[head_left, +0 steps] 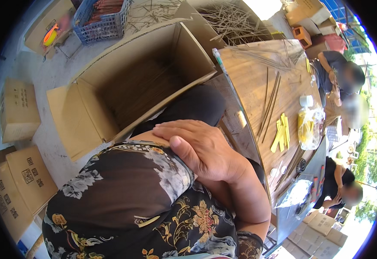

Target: The person gathers thin wooden sticks, aligns them into bundles, and wraps the ends with yellow paper strips. They use a small brush to apply adhesive to the paper before securing it around the sticks. Completed bundles are placed into a cardboard box.

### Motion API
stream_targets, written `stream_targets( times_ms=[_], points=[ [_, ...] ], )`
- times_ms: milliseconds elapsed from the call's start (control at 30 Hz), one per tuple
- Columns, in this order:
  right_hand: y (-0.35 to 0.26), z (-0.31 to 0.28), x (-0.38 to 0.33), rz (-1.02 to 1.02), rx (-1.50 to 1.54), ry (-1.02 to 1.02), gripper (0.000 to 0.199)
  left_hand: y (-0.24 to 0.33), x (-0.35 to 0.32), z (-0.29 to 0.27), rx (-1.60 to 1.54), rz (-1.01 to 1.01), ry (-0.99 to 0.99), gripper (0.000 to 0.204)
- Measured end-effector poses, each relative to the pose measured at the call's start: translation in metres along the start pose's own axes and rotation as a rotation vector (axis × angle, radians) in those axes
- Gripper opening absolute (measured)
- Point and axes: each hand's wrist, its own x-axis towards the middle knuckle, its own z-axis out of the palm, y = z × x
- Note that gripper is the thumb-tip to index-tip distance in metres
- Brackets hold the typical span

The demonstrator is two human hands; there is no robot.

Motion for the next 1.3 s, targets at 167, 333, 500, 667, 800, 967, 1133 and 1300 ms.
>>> stream_targets(
  times_ms=[167,333,500,667,800,967,1133,1300],
  points=[
    [0.015,-0.004,0.007,-0.03,-0.052,0.017,0.028,-0.011,-0.039,0.001,-0.052,-0.028,0.072,0.015],
    [0.004,0.006,0.055,-0.179,-0.027,0.004,0.018,-0.017,-0.067,0.002,-0.101,-0.041,0.139,0.015],
    [0.014,-0.007,0.062,-0.036,-0.154,-0.082,0.017,-0.023,-0.087,0.003,-0.148,-0.066,0.189,0.015],
    [0.025,0.014,0.08,-0.212,-0.092,-0.017,0.016,-0.027,-0.099,0.003,-0.172,-0.069,0.206,0.014],
    [0.027,-0.013,0.057,-0.044,-0.232,-0.16,0.013,-0.031,-0.106,0.002,-0.188,-0.072,0.22,0.014],
    [0.03,0.016,0.081,-0.194,-0.108,0.063,0.013,-0.033,-0.11,0.0,-0.189,-0.066,0.211,0.014],
    [0.023,-0.008,0.063,-0.033,-0.15,-0.122,0.013,-0.033,-0.115,-0.001,-0.202,-0.076,0.231,0.014],
    [0.032,0.009,0.076,-0.169,-0.067,0.004,0.015,-0.035,-0.119,-0.001,-0.206,-0.066,0.228,0.014]
  ],
)
